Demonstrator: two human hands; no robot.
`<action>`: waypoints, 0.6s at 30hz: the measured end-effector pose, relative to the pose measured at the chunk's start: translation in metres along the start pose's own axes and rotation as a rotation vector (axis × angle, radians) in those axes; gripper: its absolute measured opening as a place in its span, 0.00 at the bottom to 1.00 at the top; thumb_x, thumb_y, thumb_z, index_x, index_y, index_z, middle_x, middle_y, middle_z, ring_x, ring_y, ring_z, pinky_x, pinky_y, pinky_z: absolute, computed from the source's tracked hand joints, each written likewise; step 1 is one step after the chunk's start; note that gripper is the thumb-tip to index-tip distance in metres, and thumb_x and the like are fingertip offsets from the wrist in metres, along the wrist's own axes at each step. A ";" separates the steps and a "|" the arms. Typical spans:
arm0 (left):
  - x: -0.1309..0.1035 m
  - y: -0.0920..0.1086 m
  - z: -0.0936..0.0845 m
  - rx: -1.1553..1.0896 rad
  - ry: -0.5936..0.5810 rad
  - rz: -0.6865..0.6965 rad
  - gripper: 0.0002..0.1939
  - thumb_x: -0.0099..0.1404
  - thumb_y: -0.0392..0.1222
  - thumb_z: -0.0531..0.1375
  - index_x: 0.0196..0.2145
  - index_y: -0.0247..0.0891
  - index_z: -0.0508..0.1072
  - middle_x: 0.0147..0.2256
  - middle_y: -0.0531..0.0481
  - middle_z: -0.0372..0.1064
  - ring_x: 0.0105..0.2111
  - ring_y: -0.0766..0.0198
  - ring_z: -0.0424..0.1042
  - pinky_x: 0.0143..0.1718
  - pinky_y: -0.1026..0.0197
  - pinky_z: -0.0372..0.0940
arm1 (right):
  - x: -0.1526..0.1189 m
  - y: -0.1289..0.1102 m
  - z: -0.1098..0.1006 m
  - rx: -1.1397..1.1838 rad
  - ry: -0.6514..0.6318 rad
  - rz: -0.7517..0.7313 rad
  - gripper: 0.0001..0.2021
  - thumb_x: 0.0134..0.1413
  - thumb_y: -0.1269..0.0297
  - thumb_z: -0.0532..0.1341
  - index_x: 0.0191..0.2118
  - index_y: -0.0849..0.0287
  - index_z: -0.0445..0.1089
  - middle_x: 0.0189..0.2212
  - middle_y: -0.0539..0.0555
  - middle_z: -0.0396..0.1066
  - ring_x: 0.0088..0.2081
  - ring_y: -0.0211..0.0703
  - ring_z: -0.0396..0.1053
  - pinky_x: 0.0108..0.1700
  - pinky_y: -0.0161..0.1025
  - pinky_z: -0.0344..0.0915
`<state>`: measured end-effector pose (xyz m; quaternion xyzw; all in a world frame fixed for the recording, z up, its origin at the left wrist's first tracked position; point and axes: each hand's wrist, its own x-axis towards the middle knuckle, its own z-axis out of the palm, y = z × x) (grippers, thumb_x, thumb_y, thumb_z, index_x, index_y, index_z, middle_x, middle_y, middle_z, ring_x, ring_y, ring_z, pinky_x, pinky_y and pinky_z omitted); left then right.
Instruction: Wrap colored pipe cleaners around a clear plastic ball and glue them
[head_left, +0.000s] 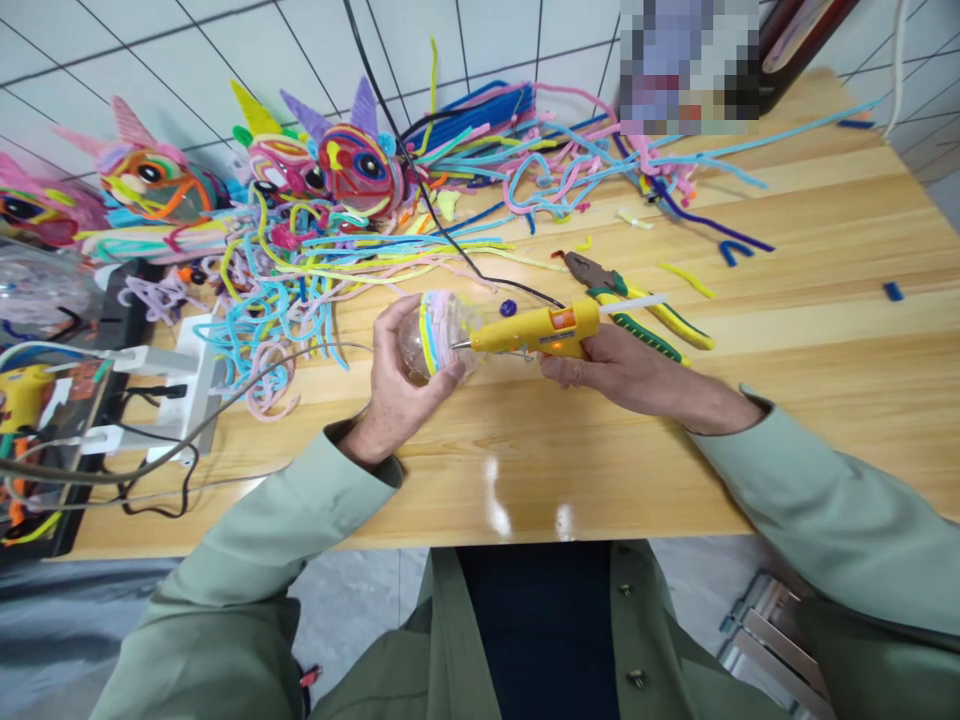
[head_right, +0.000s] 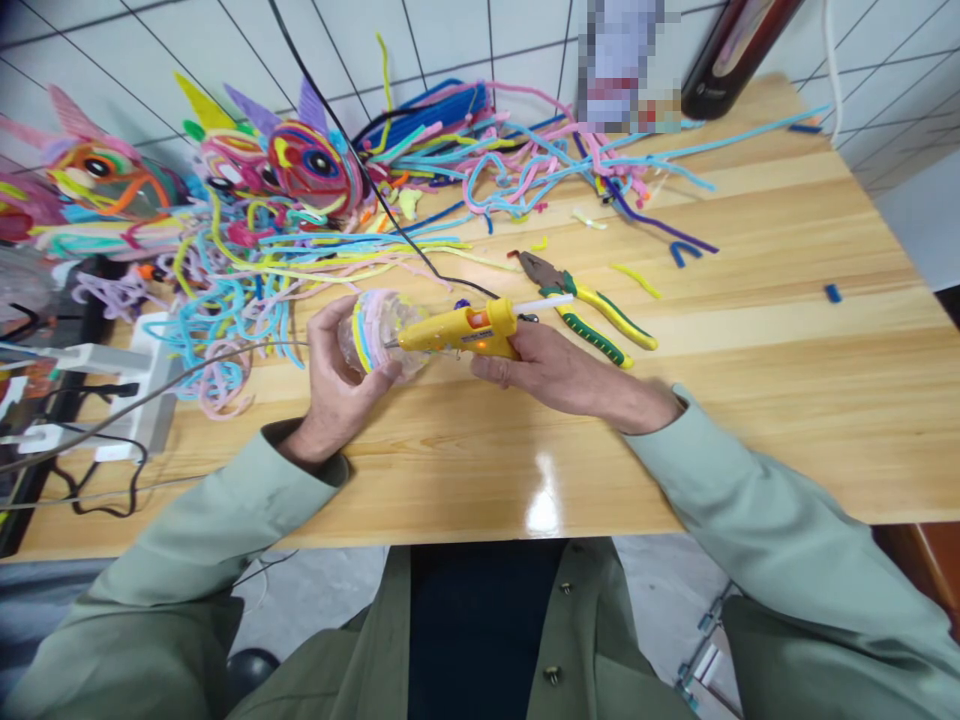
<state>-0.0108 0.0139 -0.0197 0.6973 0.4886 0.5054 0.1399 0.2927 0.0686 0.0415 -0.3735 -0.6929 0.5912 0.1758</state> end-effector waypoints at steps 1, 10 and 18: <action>0.000 0.000 0.000 0.001 0.000 0.000 0.42 0.69 0.65 0.71 0.71 0.48 0.62 0.64 0.42 0.65 0.67 0.46 0.69 0.71 0.40 0.67 | 0.000 0.000 0.000 -0.002 0.001 -0.006 0.25 0.60 0.35 0.69 0.41 0.55 0.76 0.32 0.51 0.73 0.34 0.44 0.69 0.36 0.42 0.65; 0.001 0.002 0.000 0.031 -0.004 -0.028 0.43 0.68 0.69 0.70 0.69 0.47 0.62 0.63 0.41 0.65 0.65 0.46 0.71 0.71 0.39 0.68 | -0.001 0.002 0.000 0.038 0.001 0.014 0.25 0.58 0.34 0.70 0.39 0.55 0.76 0.33 0.52 0.74 0.35 0.46 0.70 0.36 0.43 0.66; 0.001 0.001 -0.002 0.034 -0.022 -0.018 0.43 0.68 0.67 0.71 0.70 0.48 0.61 0.64 0.40 0.65 0.66 0.45 0.70 0.70 0.39 0.68 | 0.000 0.000 0.002 0.027 -0.005 0.006 0.24 0.60 0.36 0.69 0.42 0.55 0.75 0.32 0.51 0.72 0.34 0.44 0.69 0.36 0.42 0.65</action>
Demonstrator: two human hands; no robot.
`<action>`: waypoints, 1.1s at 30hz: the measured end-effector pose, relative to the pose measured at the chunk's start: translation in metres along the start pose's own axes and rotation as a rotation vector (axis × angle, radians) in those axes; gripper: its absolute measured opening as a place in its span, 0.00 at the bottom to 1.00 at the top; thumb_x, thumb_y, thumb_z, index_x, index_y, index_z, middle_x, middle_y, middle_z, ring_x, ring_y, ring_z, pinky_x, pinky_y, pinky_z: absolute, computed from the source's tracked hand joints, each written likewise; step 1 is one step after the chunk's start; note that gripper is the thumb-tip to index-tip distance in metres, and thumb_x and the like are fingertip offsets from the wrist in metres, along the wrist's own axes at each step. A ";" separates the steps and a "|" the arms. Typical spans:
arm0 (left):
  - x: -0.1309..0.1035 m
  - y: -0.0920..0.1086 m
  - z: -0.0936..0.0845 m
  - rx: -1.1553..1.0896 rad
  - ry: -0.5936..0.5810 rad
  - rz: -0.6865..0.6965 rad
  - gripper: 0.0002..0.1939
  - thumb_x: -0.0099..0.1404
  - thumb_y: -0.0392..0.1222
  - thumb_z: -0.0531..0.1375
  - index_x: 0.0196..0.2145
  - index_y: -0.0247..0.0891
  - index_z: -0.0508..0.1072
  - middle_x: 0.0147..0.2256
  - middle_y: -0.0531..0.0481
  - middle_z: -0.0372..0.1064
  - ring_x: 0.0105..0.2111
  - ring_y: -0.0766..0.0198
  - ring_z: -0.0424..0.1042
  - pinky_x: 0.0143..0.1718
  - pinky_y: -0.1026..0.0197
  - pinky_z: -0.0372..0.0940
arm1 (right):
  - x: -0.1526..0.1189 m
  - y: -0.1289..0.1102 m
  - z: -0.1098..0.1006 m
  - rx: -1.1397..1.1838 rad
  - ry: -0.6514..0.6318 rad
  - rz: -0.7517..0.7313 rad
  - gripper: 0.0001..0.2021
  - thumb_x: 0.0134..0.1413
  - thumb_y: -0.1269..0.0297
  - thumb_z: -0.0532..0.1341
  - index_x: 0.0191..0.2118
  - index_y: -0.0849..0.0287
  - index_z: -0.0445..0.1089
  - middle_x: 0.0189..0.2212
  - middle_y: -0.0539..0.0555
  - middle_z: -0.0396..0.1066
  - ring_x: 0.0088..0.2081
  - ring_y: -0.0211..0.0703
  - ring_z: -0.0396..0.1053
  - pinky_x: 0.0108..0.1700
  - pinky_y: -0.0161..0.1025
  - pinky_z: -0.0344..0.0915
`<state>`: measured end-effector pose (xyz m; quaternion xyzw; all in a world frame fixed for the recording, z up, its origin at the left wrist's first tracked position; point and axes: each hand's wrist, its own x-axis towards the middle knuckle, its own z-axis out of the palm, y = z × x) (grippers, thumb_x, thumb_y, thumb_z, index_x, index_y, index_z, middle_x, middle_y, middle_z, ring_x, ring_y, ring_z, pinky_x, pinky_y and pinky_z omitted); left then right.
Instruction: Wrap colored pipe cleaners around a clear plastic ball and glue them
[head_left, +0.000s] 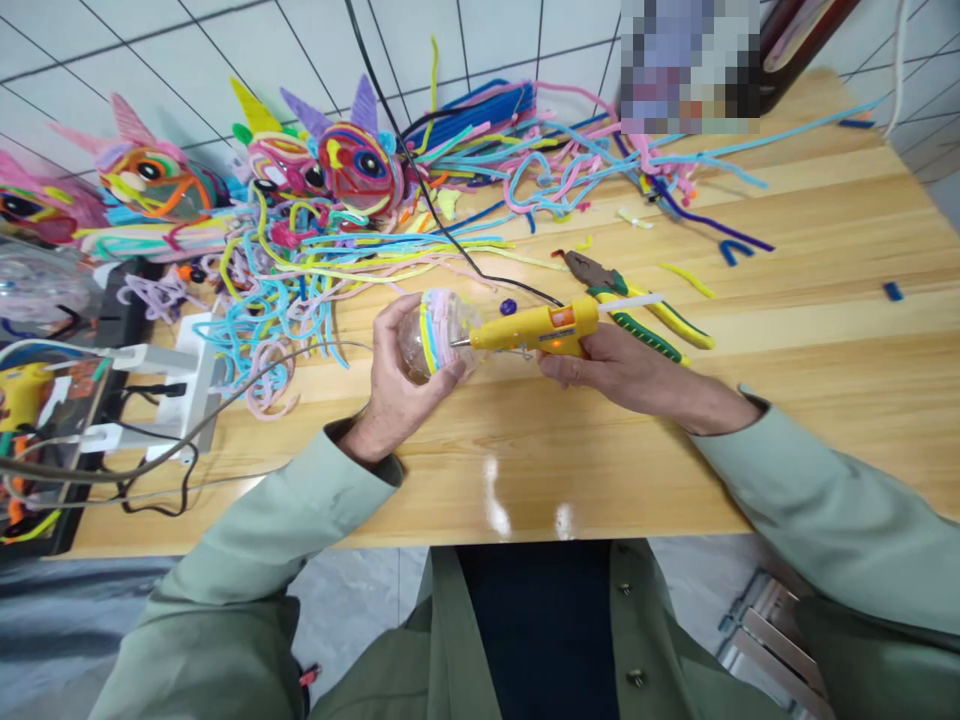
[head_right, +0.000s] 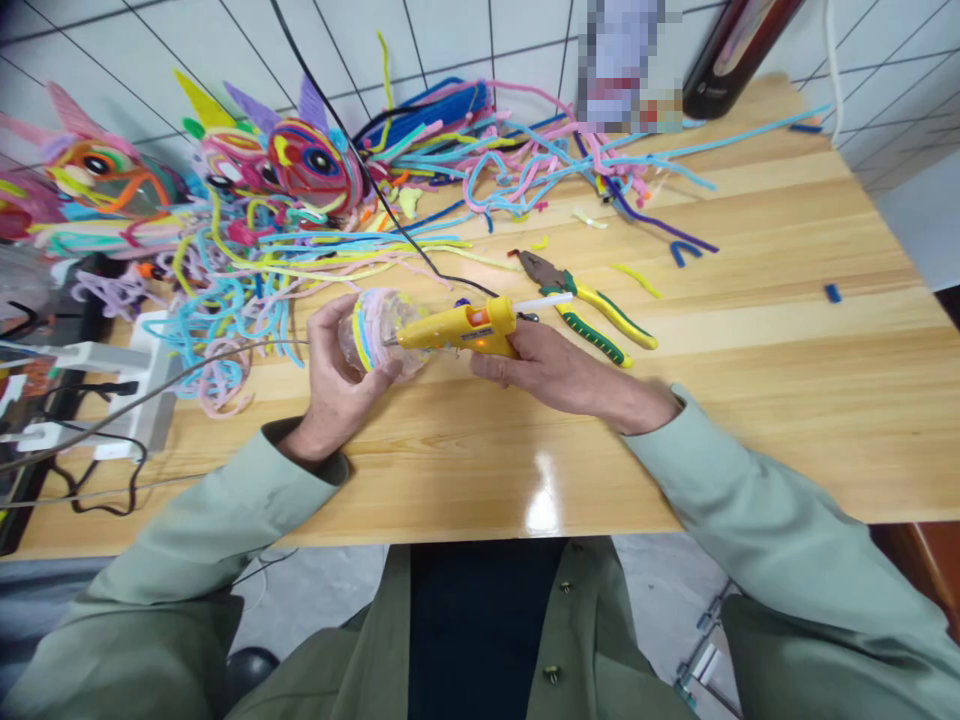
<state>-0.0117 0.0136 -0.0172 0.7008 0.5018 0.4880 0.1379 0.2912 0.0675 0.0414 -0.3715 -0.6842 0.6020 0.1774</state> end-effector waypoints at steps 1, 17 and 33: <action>0.000 0.000 0.000 -0.002 -0.002 0.004 0.43 0.68 0.67 0.71 0.70 0.48 0.61 0.64 0.40 0.65 0.66 0.45 0.70 0.70 0.39 0.68 | 0.000 0.000 0.000 0.005 -0.002 0.003 0.25 0.60 0.36 0.69 0.41 0.55 0.75 0.32 0.51 0.72 0.34 0.44 0.68 0.36 0.42 0.65; 0.000 0.000 0.001 0.000 0.003 0.007 0.43 0.68 0.67 0.71 0.70 0.47 0.62 0.64 0.41 0.65 0.66 0.46 0.70 0.71 0.39 0.67 | 0.001 -0.001 0.000 -0.002 0.002 -0.019 0.24 0.60 0.36 0.69 0.42 0.54 0.75 0.32 0.50 0.71 0.33 0.43 0.67 0.35 0.40 0.65; 0.000 0.000 0.001 0.006 0.015 -0.009 0.43 0.67 0.70 0.70 0.69 0.47 0.62 0.63 0.41 0.66 0.65 0.46 0.71 0.71 0.39 0.68 | 0.002 -0.002 0.000 0.002 -0.004 0.018 0.26 0.58 0.34 0.69 0.38 0.55 0.74 0.32 0.52 0.71 0.34 0.45 0.67 0.36 0.43 0.65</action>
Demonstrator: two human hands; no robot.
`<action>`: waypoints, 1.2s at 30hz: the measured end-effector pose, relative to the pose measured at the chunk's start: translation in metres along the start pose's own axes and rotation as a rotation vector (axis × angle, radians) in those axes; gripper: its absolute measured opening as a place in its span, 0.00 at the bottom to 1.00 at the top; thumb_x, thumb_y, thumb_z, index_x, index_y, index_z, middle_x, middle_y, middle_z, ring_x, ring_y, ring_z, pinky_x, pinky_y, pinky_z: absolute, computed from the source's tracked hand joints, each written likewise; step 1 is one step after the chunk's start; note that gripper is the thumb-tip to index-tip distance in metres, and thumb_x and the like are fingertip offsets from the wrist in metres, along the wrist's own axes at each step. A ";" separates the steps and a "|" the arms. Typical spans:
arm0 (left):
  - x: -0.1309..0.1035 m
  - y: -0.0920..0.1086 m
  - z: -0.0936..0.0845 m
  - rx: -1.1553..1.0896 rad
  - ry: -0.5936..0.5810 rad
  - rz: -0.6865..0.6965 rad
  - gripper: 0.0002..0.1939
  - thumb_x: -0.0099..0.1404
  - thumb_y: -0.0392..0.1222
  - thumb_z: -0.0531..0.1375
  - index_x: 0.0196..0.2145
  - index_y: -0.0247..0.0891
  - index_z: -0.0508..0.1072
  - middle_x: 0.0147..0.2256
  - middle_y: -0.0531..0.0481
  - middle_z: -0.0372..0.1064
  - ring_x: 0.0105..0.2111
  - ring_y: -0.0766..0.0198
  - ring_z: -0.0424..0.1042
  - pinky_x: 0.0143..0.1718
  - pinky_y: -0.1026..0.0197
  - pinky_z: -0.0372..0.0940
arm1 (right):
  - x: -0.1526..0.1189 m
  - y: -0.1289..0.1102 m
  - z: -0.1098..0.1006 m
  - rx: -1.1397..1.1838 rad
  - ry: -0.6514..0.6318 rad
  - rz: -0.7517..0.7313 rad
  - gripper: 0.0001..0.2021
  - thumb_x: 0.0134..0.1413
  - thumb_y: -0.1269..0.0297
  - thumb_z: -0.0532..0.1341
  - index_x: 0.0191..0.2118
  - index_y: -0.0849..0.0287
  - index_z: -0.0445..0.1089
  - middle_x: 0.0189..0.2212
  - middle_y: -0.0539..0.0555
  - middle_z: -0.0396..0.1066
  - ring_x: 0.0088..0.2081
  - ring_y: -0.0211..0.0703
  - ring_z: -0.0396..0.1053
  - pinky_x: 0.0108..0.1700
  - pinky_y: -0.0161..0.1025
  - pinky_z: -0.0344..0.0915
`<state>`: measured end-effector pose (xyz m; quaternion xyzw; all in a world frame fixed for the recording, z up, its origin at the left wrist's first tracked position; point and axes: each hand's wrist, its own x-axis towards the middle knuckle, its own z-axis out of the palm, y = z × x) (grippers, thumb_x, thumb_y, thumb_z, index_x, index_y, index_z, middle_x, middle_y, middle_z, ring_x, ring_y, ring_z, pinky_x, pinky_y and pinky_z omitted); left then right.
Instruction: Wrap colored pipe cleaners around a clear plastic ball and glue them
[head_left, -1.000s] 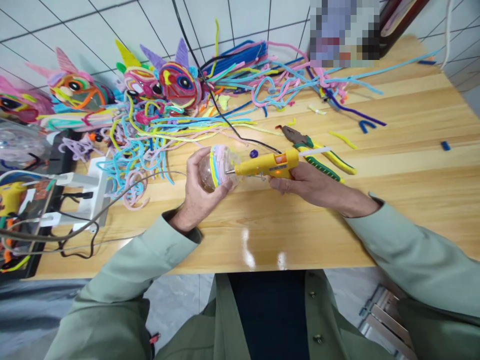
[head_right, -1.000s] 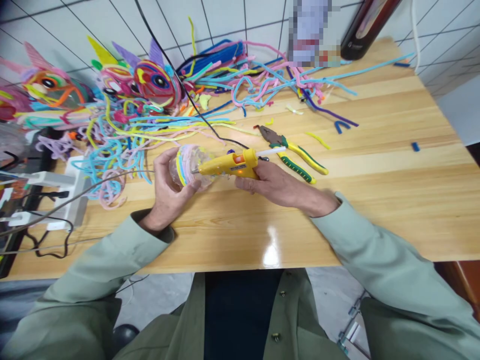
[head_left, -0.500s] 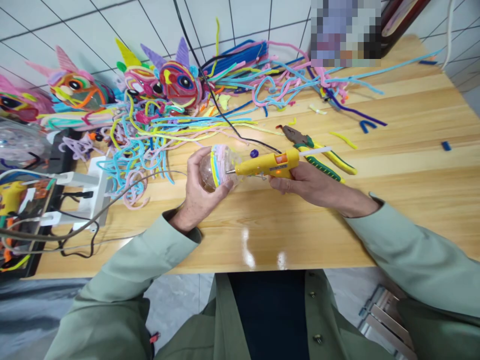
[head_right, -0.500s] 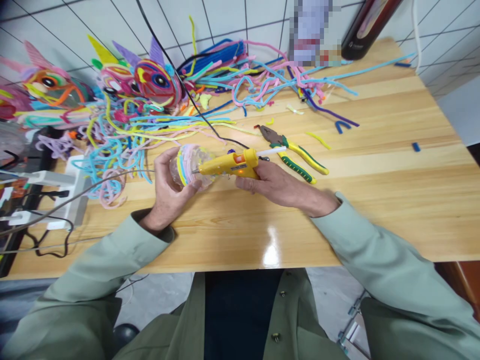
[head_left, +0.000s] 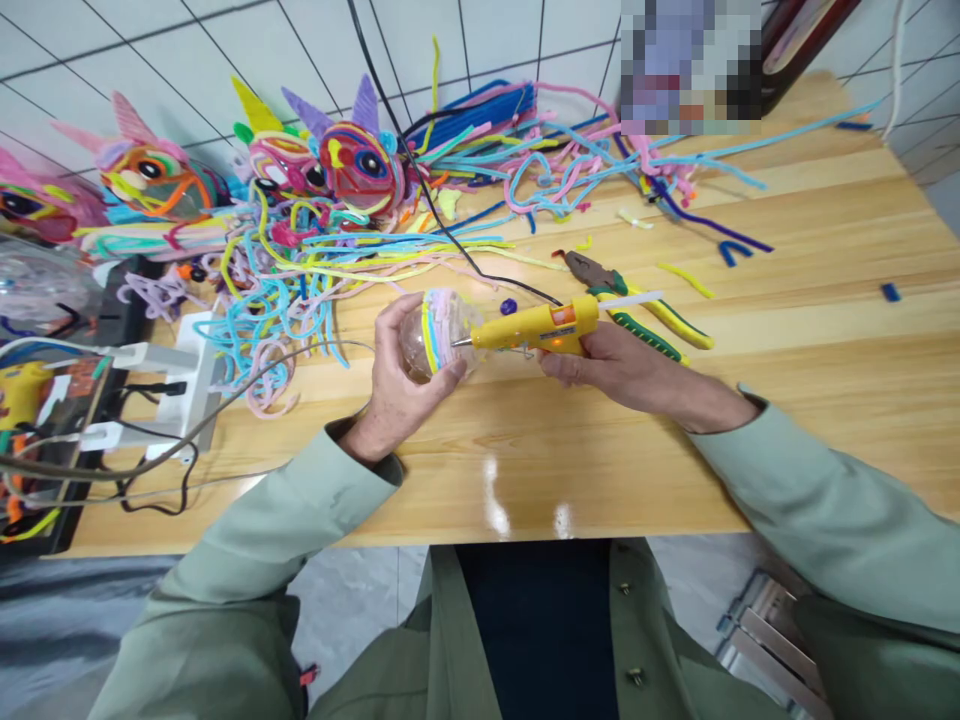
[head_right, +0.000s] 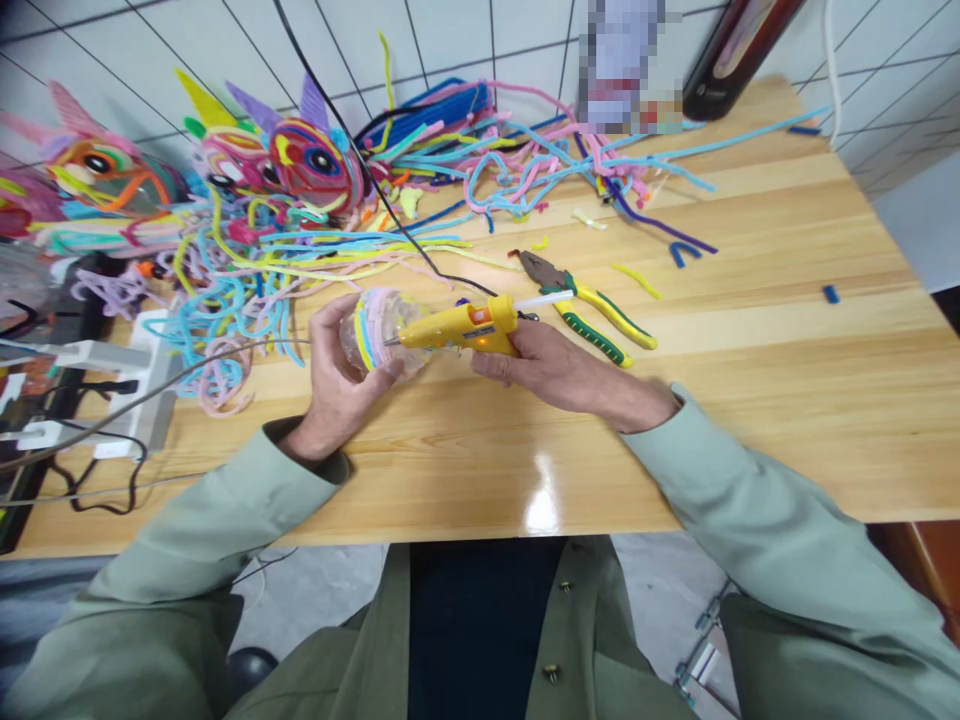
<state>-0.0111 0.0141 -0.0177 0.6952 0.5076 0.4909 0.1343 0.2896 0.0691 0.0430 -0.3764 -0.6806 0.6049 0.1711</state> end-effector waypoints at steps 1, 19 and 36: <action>0.000 0.000 0.000 0.000 0.000 -0.002 0.43 0.67 0.70 0.70 0.69 0.47 0.61 0.63 0.41 0.66 0.65 0.45 0.71 0.71 0.38 0.67 | 0.000 0.000 0.000 0.000 0.002 0.010 0.26 0.58 0.34 0.69 0.38 0.55 0.74 0.32 0.52 0.71 0.34 0.45 0.67 0.36 0.43 0.65; 0.000 -0.001 -0.001 0.001 -0.010 0.000 0.44 0.68 0.70 0.70 0.70 0.47 0.62 0.64 0.41 0.66 0.66 0.46 0.71 0.71 0.40 0.67 | 0.000 0.001 0.000 0.059 -0.004 0.001 0.27 0.57 0.34 0.70 0.41 0.56 0.74 0.32 0.50 0.70 0.33 0.43 0.66 0.36 0.42 0.64; 0.000 0.002 -0.002 0.066 -0.029 0.009 0.42 0.71 0.71 0.66 0.71 0.47 0.59 0.64 0.41 0.65 0.66 0.46 0.70 0.71 0.41 0.66 | -0.001 -0.001 0.001 0.048 -0.021 0.002 0.28 0.57 0.32 0.69 0.40 0.55 0.73 0.31 0.49 0.67 0.32 0.42 0.63 0.36 0.43 0.61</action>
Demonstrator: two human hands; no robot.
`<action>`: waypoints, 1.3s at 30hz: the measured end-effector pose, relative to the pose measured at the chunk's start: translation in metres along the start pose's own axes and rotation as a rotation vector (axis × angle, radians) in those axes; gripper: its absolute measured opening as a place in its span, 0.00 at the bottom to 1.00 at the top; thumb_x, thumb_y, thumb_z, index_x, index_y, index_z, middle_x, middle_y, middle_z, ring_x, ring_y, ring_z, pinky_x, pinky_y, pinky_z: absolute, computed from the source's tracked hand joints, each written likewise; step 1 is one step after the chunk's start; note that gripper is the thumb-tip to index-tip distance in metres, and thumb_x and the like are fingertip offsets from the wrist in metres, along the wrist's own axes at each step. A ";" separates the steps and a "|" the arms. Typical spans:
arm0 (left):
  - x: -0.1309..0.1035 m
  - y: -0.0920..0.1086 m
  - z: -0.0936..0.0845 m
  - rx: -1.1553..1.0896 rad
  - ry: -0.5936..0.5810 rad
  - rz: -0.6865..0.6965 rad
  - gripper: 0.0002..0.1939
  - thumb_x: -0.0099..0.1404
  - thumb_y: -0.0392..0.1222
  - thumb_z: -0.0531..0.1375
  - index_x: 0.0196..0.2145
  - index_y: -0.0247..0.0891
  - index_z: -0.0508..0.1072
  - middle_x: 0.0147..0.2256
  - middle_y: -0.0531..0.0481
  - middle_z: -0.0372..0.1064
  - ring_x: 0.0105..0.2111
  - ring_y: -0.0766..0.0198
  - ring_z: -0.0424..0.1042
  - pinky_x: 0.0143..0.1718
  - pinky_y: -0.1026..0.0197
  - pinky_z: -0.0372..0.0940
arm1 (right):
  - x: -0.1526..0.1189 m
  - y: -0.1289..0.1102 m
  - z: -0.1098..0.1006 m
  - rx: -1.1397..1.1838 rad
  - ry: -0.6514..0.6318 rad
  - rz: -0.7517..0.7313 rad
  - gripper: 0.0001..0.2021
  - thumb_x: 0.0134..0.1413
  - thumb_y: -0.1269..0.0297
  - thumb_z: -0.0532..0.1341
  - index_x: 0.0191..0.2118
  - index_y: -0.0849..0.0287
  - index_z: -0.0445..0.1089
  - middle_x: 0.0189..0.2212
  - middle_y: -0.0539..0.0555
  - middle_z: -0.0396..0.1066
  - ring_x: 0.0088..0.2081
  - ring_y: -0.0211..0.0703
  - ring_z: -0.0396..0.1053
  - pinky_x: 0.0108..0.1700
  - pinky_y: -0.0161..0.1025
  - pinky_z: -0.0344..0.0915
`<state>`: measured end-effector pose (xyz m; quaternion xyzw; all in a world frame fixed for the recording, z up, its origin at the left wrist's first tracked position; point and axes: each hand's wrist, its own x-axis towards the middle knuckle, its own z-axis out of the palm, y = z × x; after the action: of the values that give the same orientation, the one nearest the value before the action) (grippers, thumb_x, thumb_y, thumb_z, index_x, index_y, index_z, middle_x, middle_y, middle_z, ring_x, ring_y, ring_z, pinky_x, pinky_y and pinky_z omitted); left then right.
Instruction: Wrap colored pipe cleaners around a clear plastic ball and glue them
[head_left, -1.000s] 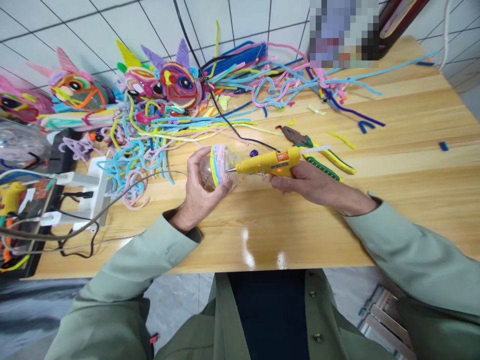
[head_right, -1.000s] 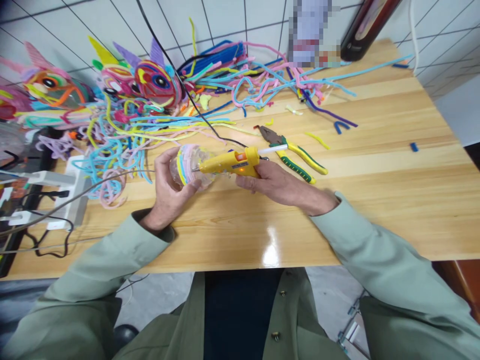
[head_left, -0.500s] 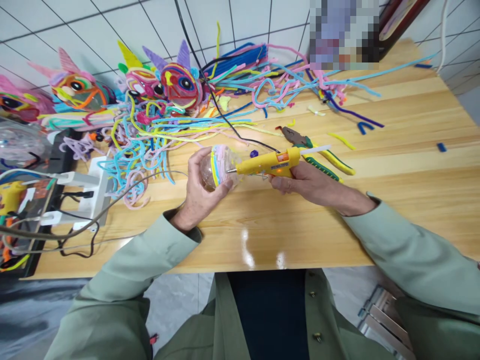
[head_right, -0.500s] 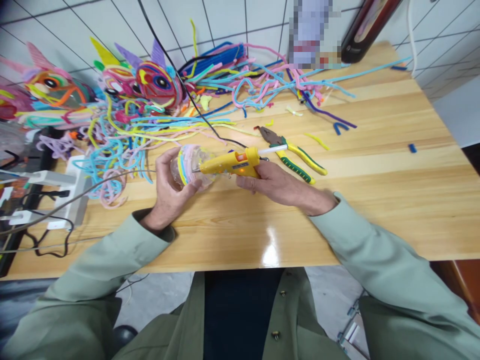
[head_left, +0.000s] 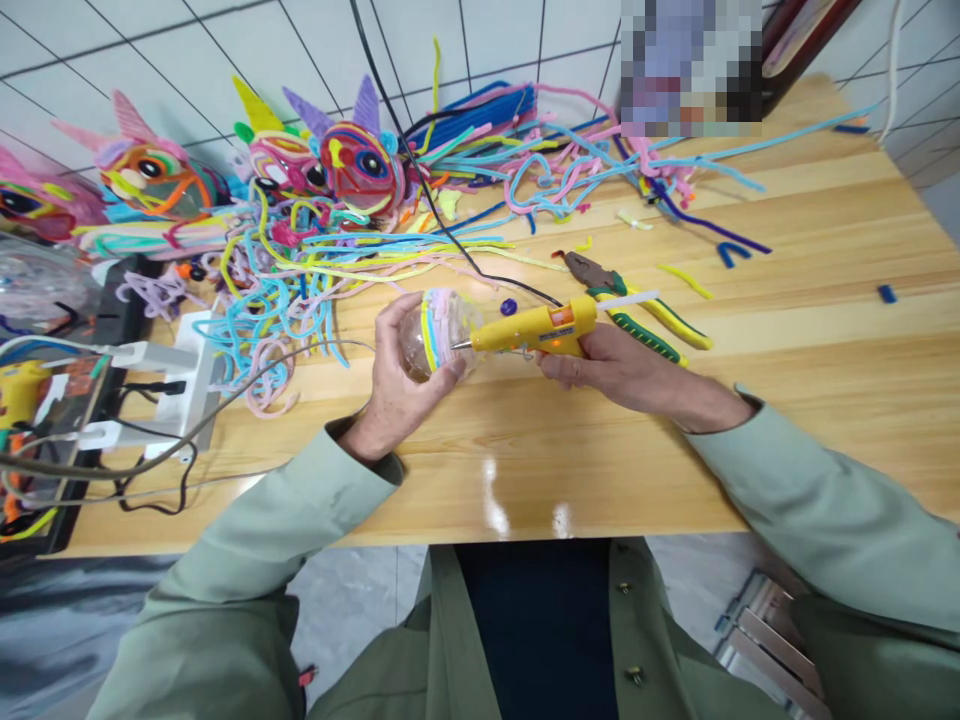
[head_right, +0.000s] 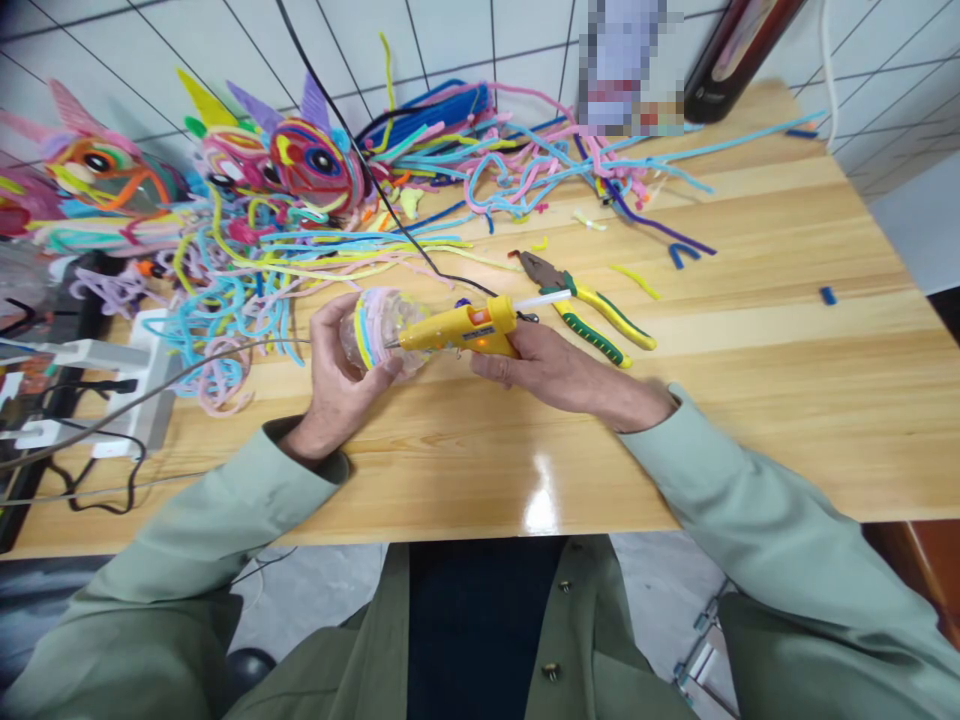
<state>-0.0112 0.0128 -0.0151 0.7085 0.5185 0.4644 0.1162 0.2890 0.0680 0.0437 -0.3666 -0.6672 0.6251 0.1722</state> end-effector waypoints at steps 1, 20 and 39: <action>0.000 0.000 0.000 0.001 0.000 0.001 0.42 0.71 0.71 0.66 0.71 0.46 0.59 0.64 0.41 0.65 0.66 0.46 0.70 0.71 0.41 0.66 | 0.000 0.000 0.000 0.003 0.001 -0.002 0.28 0.57 0.31 0.69 0.40 0.55 0.73 0.31 0.49 0.67 0.32 0.42 0.63 0.36 0.43 0.61; 0.001 0.000 0.002 -0.035 0.031 0.041 0.41 0.71 0.68 0.68 0.71 0.48 0.61 0.63 0.43 0.66 0.65 0.48 0.70 0.70 0.43 0.66 | 0.001 0.004 0.000 -0.015 0.040 -0.040 0.24 0.59 0.37 0.70 0.40 0.55 0.75 0.31 0.51 0.71 0.32 0.44 0.69 0.34 0.42 0.67; -0.001 -0.003 0.004 -0.068 0.067 -0.093 0.45 0.64 0.67 0.74 0.68 0.44 0.66 0.64 0.41 0.67 0.65 0.40 0.70 0.70 0.36 0.66 | -0.031 -0.006 -0.071 0.170 0.838 -0.175 0.25 0.61 0.30 0.64 0.45 0.48 0.69 0.43 0.54 0.77 0.47 0.52 0.77 0.42 0.47 0.75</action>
<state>-0.0103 0.0145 -0.0196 0.6634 0.5383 0.4994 0.1442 0.3572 0.0972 0.0679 -0.5152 -0.5144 0.4580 0.5101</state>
